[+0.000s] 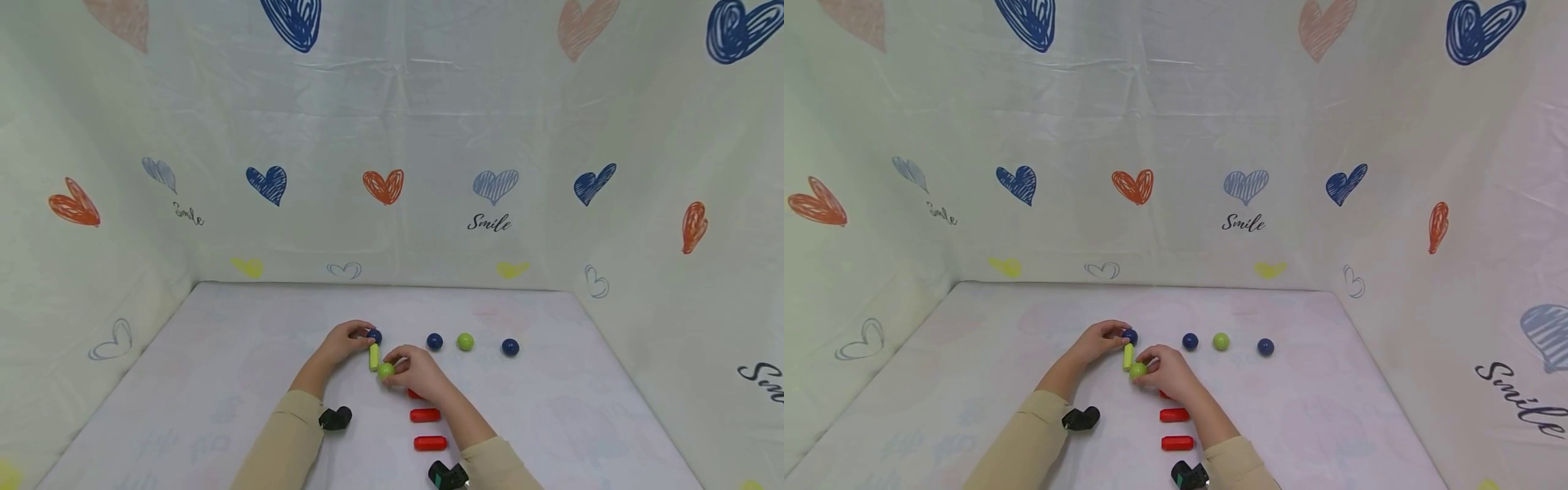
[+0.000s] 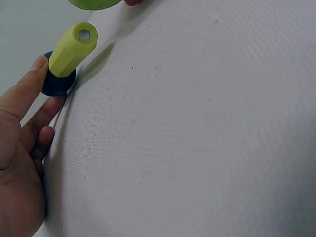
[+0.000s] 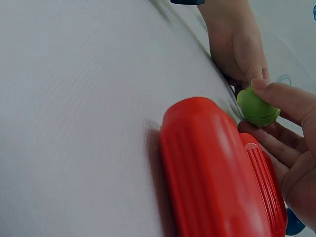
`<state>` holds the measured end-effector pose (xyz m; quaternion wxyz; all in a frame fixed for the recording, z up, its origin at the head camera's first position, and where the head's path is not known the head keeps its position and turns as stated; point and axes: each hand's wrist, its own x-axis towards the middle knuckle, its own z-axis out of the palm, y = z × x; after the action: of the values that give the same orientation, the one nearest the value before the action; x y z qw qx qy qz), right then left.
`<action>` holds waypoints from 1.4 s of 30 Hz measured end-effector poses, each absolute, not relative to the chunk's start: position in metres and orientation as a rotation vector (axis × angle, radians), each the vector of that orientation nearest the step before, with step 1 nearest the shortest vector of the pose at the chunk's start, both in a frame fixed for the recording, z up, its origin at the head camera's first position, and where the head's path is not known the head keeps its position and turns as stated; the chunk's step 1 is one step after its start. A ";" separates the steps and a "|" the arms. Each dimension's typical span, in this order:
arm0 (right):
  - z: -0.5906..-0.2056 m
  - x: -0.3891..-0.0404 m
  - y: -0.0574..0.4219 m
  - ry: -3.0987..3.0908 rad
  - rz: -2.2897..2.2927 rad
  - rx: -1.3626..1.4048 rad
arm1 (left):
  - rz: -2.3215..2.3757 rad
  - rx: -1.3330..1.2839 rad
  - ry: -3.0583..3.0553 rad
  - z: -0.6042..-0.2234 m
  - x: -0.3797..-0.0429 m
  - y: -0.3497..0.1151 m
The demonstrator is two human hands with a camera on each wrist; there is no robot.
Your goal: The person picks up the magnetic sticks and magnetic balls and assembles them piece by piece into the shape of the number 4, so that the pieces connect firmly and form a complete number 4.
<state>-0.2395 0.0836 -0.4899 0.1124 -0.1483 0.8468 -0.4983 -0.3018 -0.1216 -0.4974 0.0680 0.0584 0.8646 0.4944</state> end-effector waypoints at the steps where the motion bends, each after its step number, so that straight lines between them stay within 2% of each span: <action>1: -0.490 -0.240 0.083 2.489 -1.458 -0.439 | 1.486 0.176 2.606 -0.498 -0.302 -0.122; 42: -0.490 -0.239 0.066 2.597 -1.391 -0.453 | 1.424 0.229 2.689 -0.500 -0.300 -0.122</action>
<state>-0.2388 0.0663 -0.4898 0.0805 -0.1515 0.8685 -0.4650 -0.3001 -0.1221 -0.4999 0.0451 0.0749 0.8804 0.4661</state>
